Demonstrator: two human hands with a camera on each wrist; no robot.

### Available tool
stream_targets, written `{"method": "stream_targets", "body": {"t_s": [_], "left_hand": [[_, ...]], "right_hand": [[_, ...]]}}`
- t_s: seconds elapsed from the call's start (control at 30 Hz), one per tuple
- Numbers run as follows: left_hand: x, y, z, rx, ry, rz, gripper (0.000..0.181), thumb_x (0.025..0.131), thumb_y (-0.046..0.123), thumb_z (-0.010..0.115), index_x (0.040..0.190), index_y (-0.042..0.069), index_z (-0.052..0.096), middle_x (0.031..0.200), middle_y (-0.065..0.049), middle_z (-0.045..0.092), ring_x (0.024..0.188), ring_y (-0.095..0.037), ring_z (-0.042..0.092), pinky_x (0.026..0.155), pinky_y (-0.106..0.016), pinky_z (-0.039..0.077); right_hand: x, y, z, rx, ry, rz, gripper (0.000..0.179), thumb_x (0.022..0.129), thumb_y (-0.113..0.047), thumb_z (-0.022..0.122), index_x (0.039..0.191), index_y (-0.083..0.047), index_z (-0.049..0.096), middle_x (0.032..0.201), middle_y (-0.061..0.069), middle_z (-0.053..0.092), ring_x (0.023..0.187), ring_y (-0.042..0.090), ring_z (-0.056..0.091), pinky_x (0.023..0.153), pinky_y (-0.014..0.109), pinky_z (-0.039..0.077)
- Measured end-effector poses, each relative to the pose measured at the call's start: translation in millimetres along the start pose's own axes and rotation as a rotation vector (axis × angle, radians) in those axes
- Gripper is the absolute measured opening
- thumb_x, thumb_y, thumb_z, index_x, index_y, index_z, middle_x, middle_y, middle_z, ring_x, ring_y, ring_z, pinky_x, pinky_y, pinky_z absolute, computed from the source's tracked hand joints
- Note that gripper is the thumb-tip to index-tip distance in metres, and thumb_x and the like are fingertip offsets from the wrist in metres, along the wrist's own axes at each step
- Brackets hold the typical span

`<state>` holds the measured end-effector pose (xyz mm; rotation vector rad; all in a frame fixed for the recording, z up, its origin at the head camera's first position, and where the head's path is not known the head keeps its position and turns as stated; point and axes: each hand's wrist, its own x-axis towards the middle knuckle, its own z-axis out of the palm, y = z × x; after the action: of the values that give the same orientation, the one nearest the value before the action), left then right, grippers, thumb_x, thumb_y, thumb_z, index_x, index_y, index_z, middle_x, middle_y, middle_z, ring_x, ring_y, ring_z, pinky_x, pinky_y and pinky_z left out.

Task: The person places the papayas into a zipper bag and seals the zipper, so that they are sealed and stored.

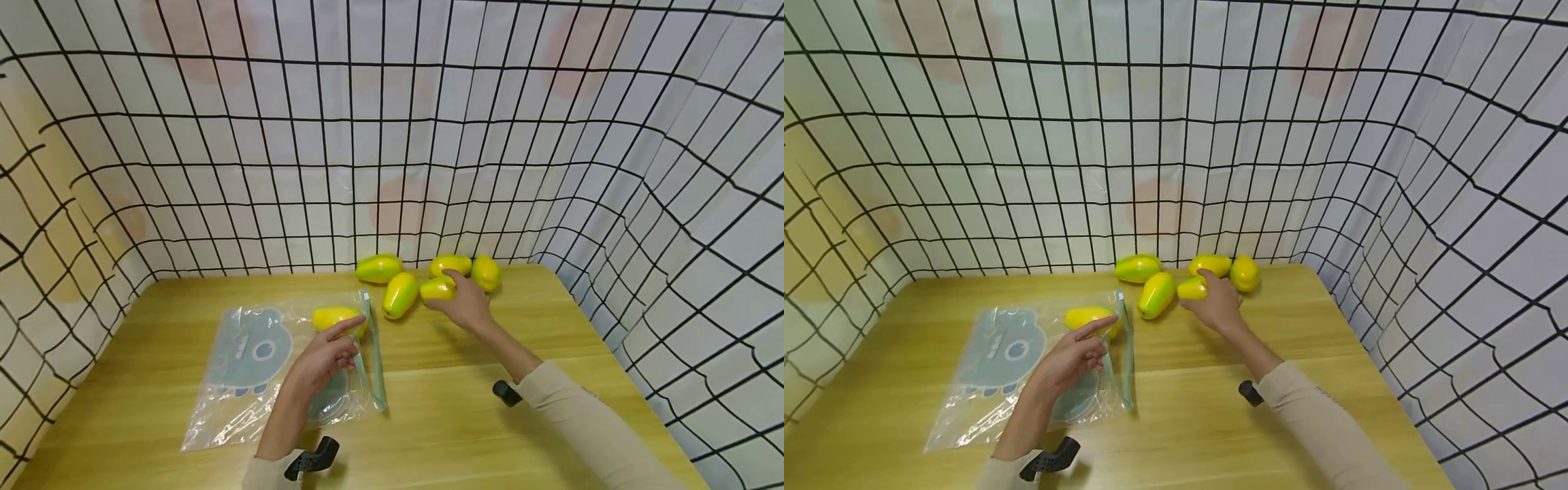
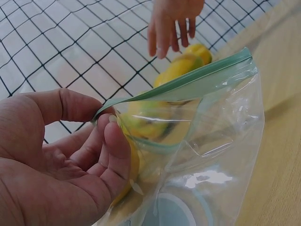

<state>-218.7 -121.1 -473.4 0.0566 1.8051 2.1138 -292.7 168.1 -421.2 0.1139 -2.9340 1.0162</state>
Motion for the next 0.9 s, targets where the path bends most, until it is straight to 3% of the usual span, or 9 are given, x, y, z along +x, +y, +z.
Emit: {"method": "stream_targets", "body": {"t_s": [0.1, 0.37, 0.6, 0.77, 0.9], "left_hand": [[1.8, 1.4, 0.5, -0.001, -0.008, 0.001, 0.060, 0.092, 0.000, 0.052, 0.151, 0.007, 0.047, 0.081, -0.003, 0.055, 0.066, -0.012, 0.052, 0.063, -0.022, 0.051], [1.6, 1.3, 0.0, 0.002, -0.009, 0.002, 0.060, 0.092, -0.002, 0.052, 0.152, 0.006, 0.046, 0.081, -0.003, 0.054, 0.066, -0.012, 0.051, 0.062, -0.022, 0.051], [0.2, 2.0, -0.8, 0.004, -0.007, -0.004, 0.061, 0.092, -0.001, 0.052, 0.152, 0.006, 0.045, 0.081, -0.002, 0.055, 0.066, -0.012, 0.052, 0.063, -0.022, 0.051], [1.4, 1.5, 0.7, 0.005, -0.014, -0.004, 0.061, 0.092, -0.001, 0.052, 0.152, 0.007, 0.045, 0.082, -0.003, 0.055, 0.067, -0.012, 0.052, 0.063, -0.022, 0.051], [2.2, 1.3, 2.6, 0.002, -0.013, -0.006, 0.061, 0.092, -0.001, 0.052, 0.152, 0.006, 0.046, 0.083, -0.003, 0.055, 0.067, -0.012, 0.052, 0.063, -0.022, 0.051]], "right_hand": [[2.6, 9, -5, -0.046, 0.029, 0.011, 0.080, 0.087, -0.040, 0.075, 0.154, -0.012, 0.042, 0.152, 0.026, 0.044, 0.140, 0.050, 0.036, 0.109, 0.071, 0.024], [7.6, 23, -13, -0.070, 0.045, 0.006, 0.081, 0.088, -0.038, 0.075, 0.155, -0.012, 0.039, 0.149, 0.030, 0.042, 0.138, 0.050, 0.033, 0.106, 0.069, 0.026], [11.9, 33, -10, -0.047, 0.018, -0.045, 0.079, 0.089, -0.030, 0.074, 0.153, -0.001, 0.039, 0.150, 0.029, 0.045, 0.139, 0.052, 0.033, 0.118, 0.066, 0.015], [13.2, 41, -6, -0.023, 0.003, -0.006, 0.081, 0.089, -0.030, 0.075, 0.155, -0.003, 0.036, 0.154, 0.030, 0.040, 0.144, 0.053, 0.029, 0.117, 0.068, 0.025], [14.7, 48, -1, -0.016, 0.007, 0.000, 0.083, 0.089, -0.030, 0.076, 0.156, -0.004, 0.034, 0.156, 0.030, 0.036, 0.145, 0.054, 0.026, 0.118, 0.068, 0.024]]}}
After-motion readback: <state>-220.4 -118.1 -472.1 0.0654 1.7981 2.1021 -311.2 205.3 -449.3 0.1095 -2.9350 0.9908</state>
